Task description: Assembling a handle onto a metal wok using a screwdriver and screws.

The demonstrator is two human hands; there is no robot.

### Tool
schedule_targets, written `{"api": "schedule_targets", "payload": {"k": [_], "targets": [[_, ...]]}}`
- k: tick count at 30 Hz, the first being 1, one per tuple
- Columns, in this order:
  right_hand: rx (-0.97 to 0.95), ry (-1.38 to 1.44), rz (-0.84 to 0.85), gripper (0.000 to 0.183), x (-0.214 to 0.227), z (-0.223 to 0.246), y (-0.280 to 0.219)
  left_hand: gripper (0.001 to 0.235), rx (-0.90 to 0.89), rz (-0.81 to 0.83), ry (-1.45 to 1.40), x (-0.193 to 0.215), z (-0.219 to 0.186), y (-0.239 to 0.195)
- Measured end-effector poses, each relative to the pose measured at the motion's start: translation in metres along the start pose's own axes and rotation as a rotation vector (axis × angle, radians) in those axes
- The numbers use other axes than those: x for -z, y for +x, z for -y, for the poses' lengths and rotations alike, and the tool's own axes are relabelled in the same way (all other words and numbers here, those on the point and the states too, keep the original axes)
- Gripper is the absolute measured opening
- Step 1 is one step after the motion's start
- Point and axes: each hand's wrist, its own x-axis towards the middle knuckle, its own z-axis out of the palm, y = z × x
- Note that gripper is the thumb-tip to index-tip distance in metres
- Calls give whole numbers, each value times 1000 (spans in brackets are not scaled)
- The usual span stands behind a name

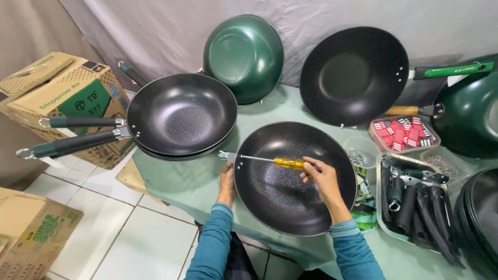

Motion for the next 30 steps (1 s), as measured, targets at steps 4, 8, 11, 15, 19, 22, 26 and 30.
{"api": "schedule_targets", "payload": {"k": [4,8,11,15,19,22,26,30], "targets": [[61,-54,36,36,3,3,-2,16,0,-21,-10,-13,-15,-17],[21,-41,3,33,5,2,-1,16,15,-24,-22,-16,-15,-15],[9,-36,8,31,1,4,-4,17,18,-20,-37,-7,-8,-9],[14,-11,0,32,1,3,-6,15,11,-15,-26,-24,-27,-26],[58,-38,35,34,3,1,-4,16,22,-12,-41,-24,-28,-27],[38,-50,31,33,-1,11,-10,16,30,-3,-46,-22,-26,-24],[2,-62,19,31,0,5,-6,9,32,2,-23,-21,-24,-23],[54,-33,26,31,2,-2,-3,13,30,5,-34,-23,-27,-23]]}}
